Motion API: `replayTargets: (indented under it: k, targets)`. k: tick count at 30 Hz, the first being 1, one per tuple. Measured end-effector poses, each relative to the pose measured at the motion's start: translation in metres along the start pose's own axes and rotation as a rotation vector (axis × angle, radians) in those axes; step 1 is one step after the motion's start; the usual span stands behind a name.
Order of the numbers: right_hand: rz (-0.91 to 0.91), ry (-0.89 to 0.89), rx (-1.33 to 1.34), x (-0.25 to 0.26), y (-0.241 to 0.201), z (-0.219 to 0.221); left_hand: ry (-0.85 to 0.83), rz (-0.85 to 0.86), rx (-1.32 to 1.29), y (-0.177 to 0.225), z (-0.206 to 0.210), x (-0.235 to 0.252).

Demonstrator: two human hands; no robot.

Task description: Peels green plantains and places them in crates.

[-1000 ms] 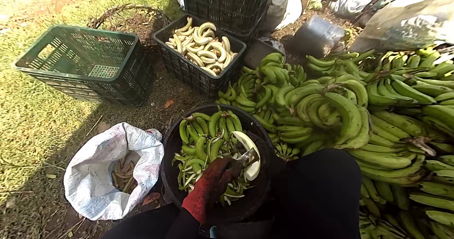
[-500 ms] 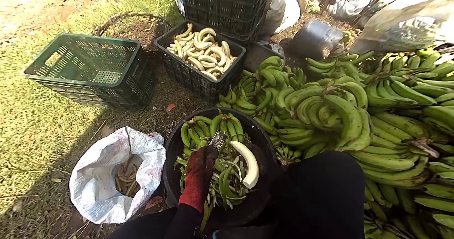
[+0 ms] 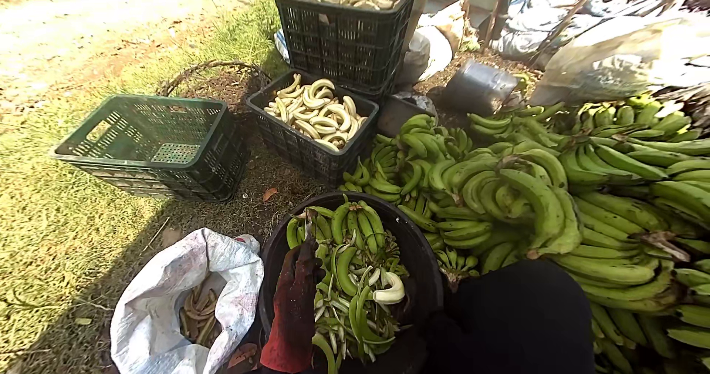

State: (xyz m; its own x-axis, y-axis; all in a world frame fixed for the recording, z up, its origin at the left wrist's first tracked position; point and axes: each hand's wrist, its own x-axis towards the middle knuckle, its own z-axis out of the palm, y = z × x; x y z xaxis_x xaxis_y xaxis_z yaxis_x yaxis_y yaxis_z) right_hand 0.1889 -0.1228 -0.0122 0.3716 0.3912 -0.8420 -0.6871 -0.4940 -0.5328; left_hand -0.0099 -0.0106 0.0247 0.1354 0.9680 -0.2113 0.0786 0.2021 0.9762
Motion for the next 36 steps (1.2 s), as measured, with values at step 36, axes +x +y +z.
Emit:
replayTargets:
  k: [36]
  targets:
    - [-0.128, 0.022, -0.763, 0.086, 0.027, 0.128, -0.036, 0.08, -0.3, 0.015, -0.029, 0.001]
